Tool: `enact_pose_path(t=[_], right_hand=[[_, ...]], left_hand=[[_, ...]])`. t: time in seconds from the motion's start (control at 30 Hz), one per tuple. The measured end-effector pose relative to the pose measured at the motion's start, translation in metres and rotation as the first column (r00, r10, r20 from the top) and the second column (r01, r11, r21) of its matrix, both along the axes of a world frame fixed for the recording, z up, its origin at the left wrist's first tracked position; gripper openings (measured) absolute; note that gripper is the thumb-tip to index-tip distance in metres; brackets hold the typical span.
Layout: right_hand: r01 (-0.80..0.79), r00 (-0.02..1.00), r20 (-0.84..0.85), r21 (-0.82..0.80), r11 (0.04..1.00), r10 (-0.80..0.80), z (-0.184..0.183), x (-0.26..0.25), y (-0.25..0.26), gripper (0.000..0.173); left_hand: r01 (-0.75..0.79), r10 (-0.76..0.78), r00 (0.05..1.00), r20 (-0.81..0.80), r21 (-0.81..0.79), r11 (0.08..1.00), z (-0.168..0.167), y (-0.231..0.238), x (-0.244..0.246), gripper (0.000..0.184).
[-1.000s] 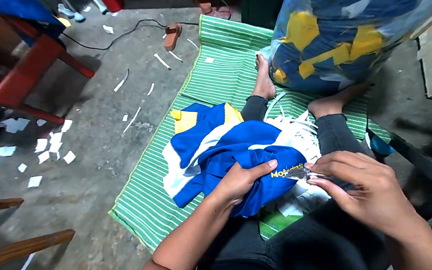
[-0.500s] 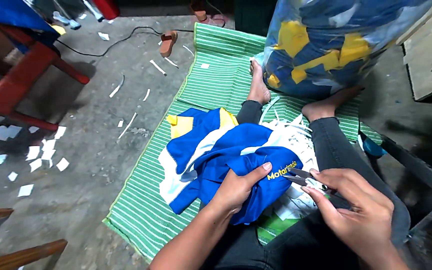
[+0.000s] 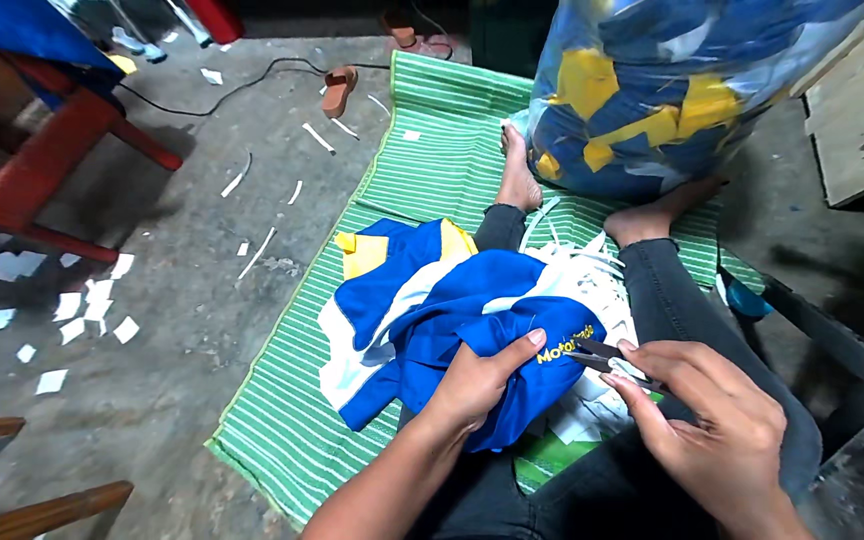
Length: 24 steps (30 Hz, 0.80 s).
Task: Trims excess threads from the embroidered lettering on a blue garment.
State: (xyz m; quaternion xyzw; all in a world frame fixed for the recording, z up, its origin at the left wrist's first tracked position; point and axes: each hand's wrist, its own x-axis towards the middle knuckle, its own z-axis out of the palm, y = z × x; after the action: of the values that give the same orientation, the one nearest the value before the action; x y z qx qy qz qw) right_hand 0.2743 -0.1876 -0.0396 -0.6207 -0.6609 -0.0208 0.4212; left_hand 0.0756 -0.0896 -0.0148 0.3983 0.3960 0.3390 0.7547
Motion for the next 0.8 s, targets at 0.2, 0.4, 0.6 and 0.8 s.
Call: enact_pose_path(t=[0.2,0.4,0.6,0.8], right_hand=[[0.036,0.999,0.040,0.016,0.999,-0.037,0.000,-0.003,-0.002,0.025],[0.051,0.998,0.034,0.035,0.998,-0.052,-0.002,-0.005,-0.002,0.025],[0.068,0.997,-0.029,0.062,0.996,-0.066,-0.009,-0.012,-0.001,0.024],[0.041,0.991,-0.127,0.051,0.998,-0.034,-0.014,-0.013,-0.001,0.023]], left_hand=[[-0.010,0.010,1.000,-0.009,0.000,1.000,0.000,-0.002,0.001,0.007],[-0.019,0.019,1.000,-0.007,0.003,1.000,0.000,-0.003,0.001,0.007],[-0.061,0.062,0.998,0.012,-0.036,0.997,-0.001,-0.005,0.004,0.008],[-0.043,0.045,0.999,0.019,-0.094,0.995,0.001,-0.004,0.002,0.009]])
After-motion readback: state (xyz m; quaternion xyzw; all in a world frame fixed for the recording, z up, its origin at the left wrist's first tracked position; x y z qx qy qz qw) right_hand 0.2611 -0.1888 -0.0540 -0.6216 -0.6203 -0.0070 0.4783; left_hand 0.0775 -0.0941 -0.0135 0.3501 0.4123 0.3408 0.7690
